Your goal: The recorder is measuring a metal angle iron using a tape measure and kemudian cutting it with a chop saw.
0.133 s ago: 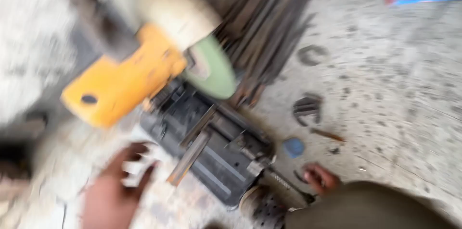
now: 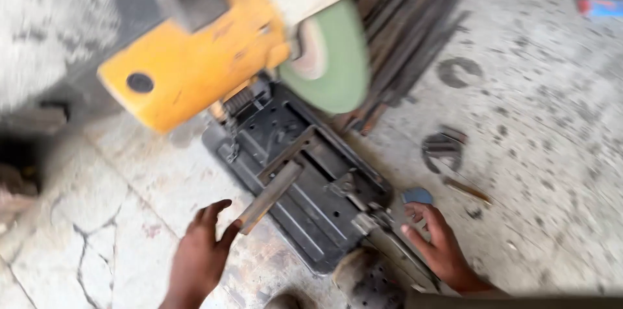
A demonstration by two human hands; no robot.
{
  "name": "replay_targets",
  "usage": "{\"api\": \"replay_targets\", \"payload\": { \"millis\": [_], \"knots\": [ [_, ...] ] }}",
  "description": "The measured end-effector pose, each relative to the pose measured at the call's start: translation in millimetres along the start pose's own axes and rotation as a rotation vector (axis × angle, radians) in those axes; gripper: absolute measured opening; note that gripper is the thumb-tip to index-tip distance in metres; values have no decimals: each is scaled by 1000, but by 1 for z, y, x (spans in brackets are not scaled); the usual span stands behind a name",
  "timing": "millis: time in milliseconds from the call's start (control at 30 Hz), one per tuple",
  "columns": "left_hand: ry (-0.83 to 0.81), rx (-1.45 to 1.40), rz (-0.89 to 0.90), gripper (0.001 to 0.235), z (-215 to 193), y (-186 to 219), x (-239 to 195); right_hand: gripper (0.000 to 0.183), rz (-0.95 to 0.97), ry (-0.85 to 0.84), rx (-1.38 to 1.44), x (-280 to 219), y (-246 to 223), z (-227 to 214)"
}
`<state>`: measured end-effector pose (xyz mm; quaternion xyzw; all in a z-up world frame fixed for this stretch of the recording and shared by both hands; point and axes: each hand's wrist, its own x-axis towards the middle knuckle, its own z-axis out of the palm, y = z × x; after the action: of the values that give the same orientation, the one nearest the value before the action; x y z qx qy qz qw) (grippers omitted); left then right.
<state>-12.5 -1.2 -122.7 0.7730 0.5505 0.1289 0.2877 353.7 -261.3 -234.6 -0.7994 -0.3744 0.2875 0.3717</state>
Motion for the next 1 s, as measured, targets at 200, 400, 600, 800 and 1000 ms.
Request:
{"api": "replay_targets", "payload": {
  "millis": [200,400,600,800,1000],
  "knots": [
    [-83,-163,-101,32,118,-96,8,46,-109,33,-106,25,16,-6],
    [-180,-234,-309,23,133,-28,-21,67,-225,-52,-579,54,27,-72],
    [214,-364,-151,28,116,-13,-60,80,-369,-477,-816,100,33,-49],
    [-262,-515,-29,30,85,28,-65,81,78,-459,-207,88,-8,-80],
    [-718,-868,-104,68,81,62,-62,88,-31,-712,54,37,-136,-30]
  ]
}}
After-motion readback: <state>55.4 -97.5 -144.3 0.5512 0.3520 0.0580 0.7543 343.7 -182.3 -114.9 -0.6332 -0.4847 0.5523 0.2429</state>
